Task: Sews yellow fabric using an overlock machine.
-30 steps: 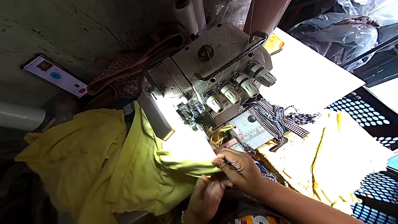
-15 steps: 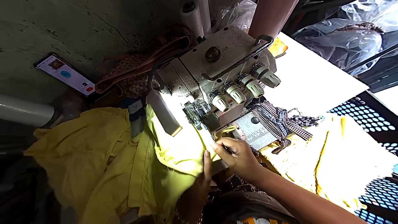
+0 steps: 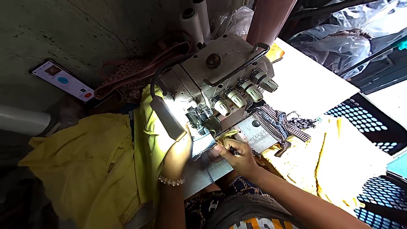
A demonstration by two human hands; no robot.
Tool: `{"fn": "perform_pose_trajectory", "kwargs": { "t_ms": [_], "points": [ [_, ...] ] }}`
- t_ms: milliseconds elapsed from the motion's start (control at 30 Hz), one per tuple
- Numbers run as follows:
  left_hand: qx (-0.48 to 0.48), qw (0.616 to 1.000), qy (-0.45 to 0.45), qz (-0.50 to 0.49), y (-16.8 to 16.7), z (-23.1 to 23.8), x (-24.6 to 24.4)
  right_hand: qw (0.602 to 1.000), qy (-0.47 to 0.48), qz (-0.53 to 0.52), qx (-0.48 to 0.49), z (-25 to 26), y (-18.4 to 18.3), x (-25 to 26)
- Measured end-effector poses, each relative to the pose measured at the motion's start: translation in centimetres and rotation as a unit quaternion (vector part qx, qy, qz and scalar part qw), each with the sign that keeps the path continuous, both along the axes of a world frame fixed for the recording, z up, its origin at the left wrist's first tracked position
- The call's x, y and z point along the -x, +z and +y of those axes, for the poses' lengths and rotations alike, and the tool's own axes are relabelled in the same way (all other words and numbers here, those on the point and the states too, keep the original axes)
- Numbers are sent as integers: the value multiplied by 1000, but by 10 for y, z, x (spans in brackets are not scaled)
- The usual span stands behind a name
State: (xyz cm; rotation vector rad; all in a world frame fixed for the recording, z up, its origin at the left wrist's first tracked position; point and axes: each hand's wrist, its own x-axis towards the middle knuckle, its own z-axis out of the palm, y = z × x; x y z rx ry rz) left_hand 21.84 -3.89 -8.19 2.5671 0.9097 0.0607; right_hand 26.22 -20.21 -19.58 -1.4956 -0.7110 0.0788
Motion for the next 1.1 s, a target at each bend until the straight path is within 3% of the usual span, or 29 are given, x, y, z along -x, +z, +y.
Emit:
{"fn": "perform_pose_trajectory", "kwargs": {
  "t_ms": [100,167,300,367,433,533,667,800,833,900,1000,1100],
  "points": [
    [17,996,59,-61,-11,0,6,996,2,-68,65,-16,-24,10],
    [24,991,111,-76,-14,-5,13,992,18,-76,98,-24,-21,13],
    [29,970,182,-156,-14,-15,28,979,35,-122,162,-25,33,9],
    [23,947,189,-258,-16,-19,33,965,38,-196,171,-18,62,5],
    [37,920,170,-350,-15,-21,40,941,-12,-281,188,-2,81,1],
    [55,900,169,-397,-8,-29,48,898,-82,-364,234,29,92,-2],
    [77,916,216,-330,10,-35,64,875,-77,-379,292,58,87,-1],
    [78,895,315,-306,39,5,120,900,-47,-358,246,51,83,11],
    [48,903,299,-305,38,27,141,913,-30,-342,222,45,81,18],
    [-10,947,172,-270,29,76,185,938,19,-305,165,41,74,38],
    [-136,971,62,-187,26,102,201,961,132,-216,110,53,55,69],
    [-137,990,24,-26,28,107,183,930,286,-91,214,74,57,84]
  ]
}}
